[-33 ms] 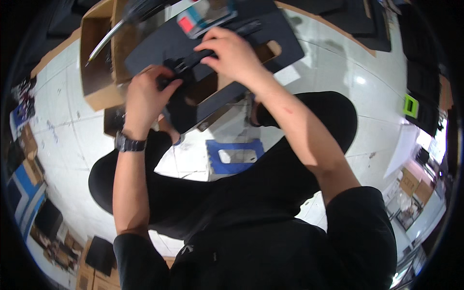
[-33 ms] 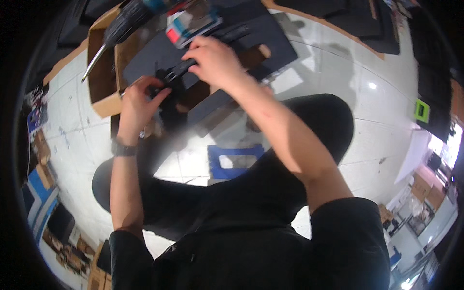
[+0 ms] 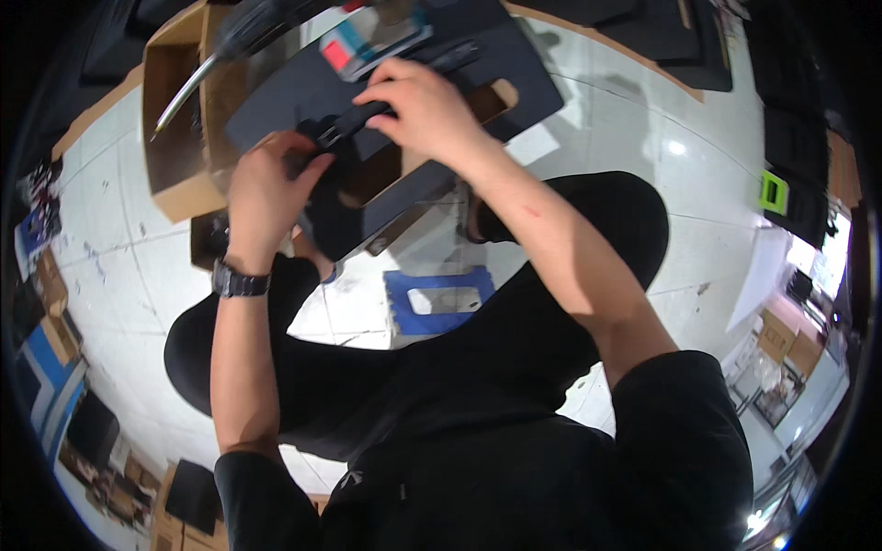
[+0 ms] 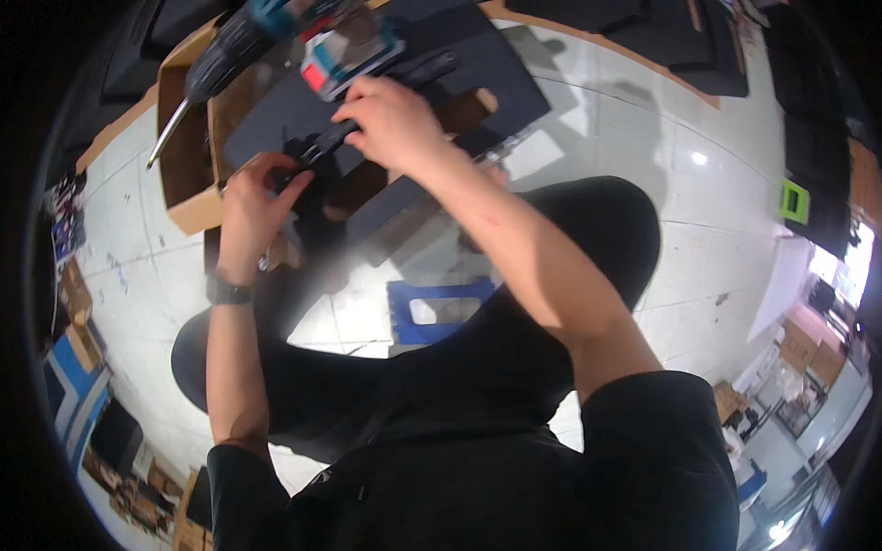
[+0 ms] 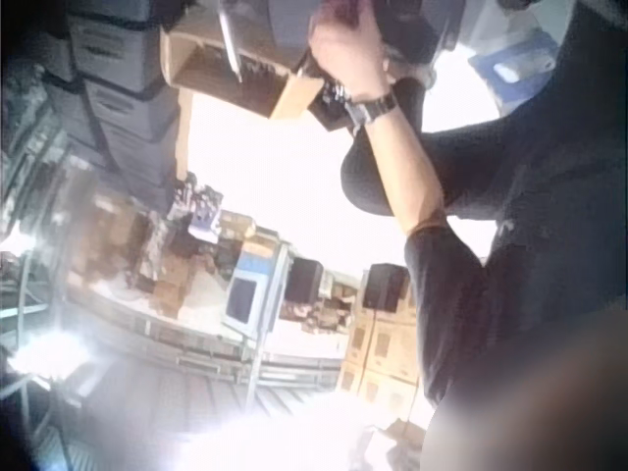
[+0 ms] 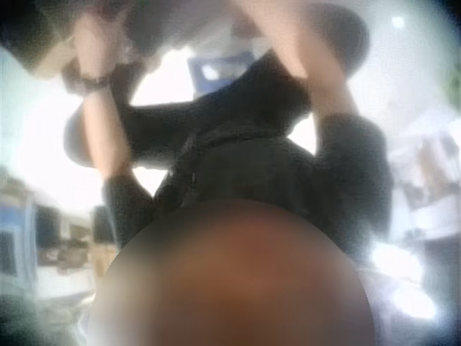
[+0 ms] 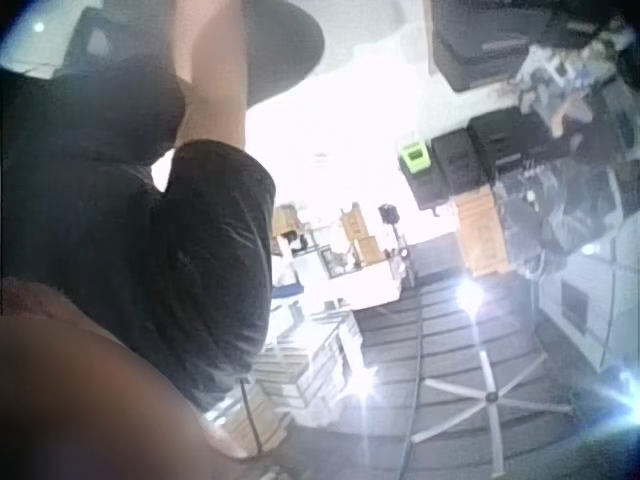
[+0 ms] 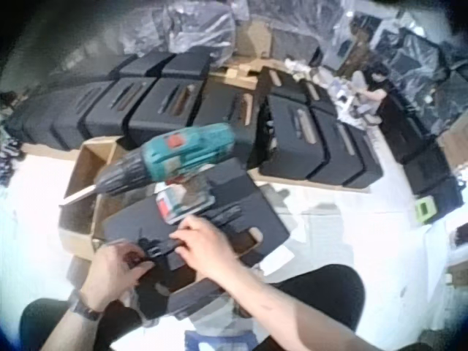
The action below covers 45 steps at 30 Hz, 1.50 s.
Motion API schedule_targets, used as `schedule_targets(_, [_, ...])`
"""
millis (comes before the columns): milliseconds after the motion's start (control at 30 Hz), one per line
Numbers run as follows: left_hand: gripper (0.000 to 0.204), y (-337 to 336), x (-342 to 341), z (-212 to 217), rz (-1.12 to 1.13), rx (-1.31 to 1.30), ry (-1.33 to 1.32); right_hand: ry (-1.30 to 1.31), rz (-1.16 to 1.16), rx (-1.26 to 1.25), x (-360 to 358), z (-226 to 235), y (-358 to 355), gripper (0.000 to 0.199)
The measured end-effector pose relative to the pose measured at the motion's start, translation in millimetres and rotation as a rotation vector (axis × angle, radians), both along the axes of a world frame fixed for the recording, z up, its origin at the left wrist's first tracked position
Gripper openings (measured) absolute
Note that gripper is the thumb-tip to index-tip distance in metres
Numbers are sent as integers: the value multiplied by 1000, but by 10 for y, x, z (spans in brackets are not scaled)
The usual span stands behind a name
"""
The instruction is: The person assembles a black rectangular electronic device by attaching a metal bracket and securing it with screws using a cordless drill. They repeatedly pick up screws, position the bracket, and drive screws into place while seated on a small stool in a warehouse-like room.
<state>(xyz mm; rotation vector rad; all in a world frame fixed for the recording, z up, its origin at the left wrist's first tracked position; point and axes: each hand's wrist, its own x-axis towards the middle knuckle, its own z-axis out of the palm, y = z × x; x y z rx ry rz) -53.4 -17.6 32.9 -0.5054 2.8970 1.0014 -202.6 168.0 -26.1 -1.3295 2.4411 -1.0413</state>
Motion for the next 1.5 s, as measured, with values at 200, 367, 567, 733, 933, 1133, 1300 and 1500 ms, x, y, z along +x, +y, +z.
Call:
schedule_targets(200, [28, 45, -79, -208, -30, -69, 121, -62, -88, -12, -178, 119, 56, 25])
schedule_targets(367, [25, -17, -181, -269, -63, -106, 179, -13, -450, 142, -734, 211, 467, 22])
schedule_targets(567, [28, -49, -164, -135, 48, 107, 188, -17, -532, 148, -851, -74, 636, 27])
schedule_targets(733, [31, -57, -132, -125, 96, 372, 144, -24, -543, 189, -889, -97, 652, 27])
schedule_targets(933, [25, -12, -106, -35, -63, 211, 222, -49, -542, 181, -896, -120, 640, 26])
schedule_targets(1133, [21, -134, -95, -87, -312, -64, 414, -43, -543, 211, -924, -99, 635, 26])
schedule_targets(1300, [20, -163, -93, -102, -290, -72, 416, -37, -593, 178, -965, -269, 582, 27])
schedule_targets(1500, [21, -105, -127, -162, -119, 36, 356, -104, -614, 242, -935, -161, 581, 20])
